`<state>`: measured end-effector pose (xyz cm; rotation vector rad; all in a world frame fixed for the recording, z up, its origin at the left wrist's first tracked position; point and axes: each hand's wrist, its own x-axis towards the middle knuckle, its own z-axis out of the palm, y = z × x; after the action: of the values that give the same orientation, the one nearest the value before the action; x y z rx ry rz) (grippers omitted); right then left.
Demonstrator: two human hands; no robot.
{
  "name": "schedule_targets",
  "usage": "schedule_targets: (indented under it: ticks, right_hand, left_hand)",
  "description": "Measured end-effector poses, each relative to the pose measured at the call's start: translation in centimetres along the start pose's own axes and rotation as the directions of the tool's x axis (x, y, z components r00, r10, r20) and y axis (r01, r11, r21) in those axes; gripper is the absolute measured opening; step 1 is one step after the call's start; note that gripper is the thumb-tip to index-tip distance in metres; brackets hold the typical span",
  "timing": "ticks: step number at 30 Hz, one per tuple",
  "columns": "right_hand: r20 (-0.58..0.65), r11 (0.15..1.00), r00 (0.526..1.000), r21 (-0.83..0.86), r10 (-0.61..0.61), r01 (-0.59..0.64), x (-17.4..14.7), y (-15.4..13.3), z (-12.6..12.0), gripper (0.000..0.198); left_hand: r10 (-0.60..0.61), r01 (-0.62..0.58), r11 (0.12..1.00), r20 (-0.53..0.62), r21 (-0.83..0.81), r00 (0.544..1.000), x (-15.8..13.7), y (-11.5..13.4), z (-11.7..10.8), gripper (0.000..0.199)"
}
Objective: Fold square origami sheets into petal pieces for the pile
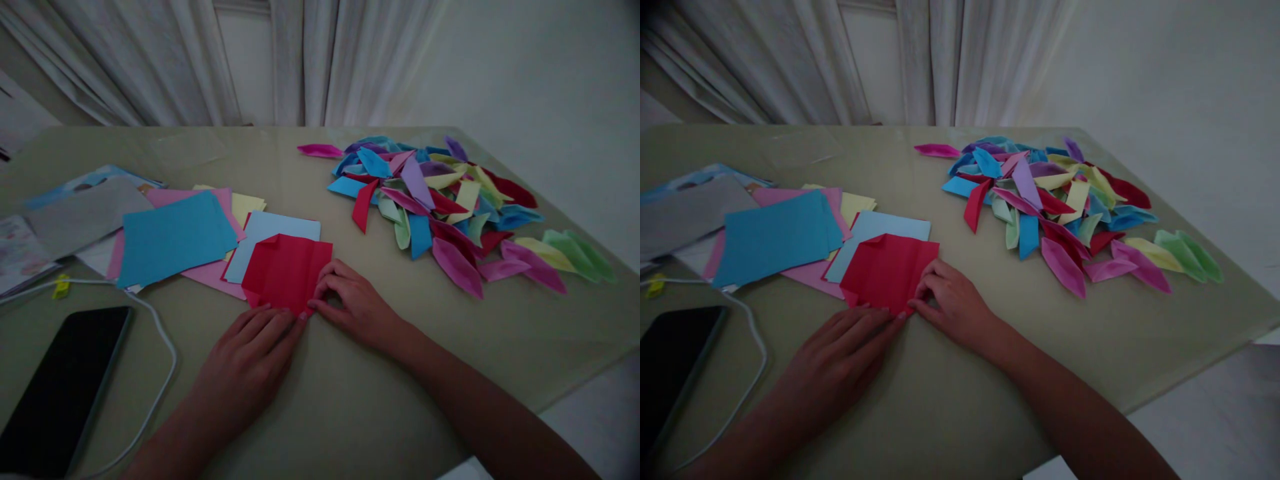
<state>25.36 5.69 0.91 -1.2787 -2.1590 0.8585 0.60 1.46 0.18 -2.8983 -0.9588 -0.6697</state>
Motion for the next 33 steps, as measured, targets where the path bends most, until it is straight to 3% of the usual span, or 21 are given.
schedule_targets:
  ticks: [4,8,11,16,20,23,28,33]
  right_hand:
    - [0.006,1.0,1.0,-0.022,-0.003,0.003,0.0,-0.2,0.0,0.014]
    - [-0.028,0.984,1.0,-0.177,-0.001,-0.004,-0.2,-0.7,0.0,0.022]
    - [-0.058,0.959,0.997,-0.277,0.052,-0.066,-0.5,-1.0,0.1,0.032]
    - [-0.122,0.914,0.975,-0.344,0.186,-0.218,-0.6,-0.2,-0.5,0.025]
    - [-0.134,0.924,0.973,-0.312,0.186,-0.219,-0.5,0.7,-1.3,0.02]
    - [-0.211,0.943,0.967,-0.268,0.144,-0.199,-0.1,1.3,-1.7,0.015]
    - [-0.239,0.964,0.963,-0.197,0.128,-0.177,0.6,1.9,-1.1,0.025]
    - [-0.206,0.992,0.977,-0.096,0.056,-0.078,0.8,1.4,-0.7,0.007]
  left_hand:
    - [-0.008,0.007,1.0,0.038,0.02,0.999,0.1,0.1,0.0,0.039]
    - [-0.022,0.02,0.999,0.068,0.034,0.997,0.3,0.4,0.0,0.038]
    - [-0.015,0.012,0.999,0.07,0.042,0.997,0.4,0.4,0.1,0.038]
    - [-0.032,0.028,0.998,0.08,0.052,0.996,0.2,0.1,0.3,0.037]
    - [-0.019,0.016,0.999,0.051,0.05,0.999,0.2,-0.2,0.3,0.036]
    - [0.007,-0.009,0.999,0.043,0.041,0.999,0.1,0.2,0.3,0.032]
    - [0.083,-0.079,0.982,0.015,-0.169,0.996,-0.2,2.1,0.1,0.043]
    - [-0.099,0.083,0.97,-0.06,-0.23,0.993,0.0,1.4,-0.9,0.035]
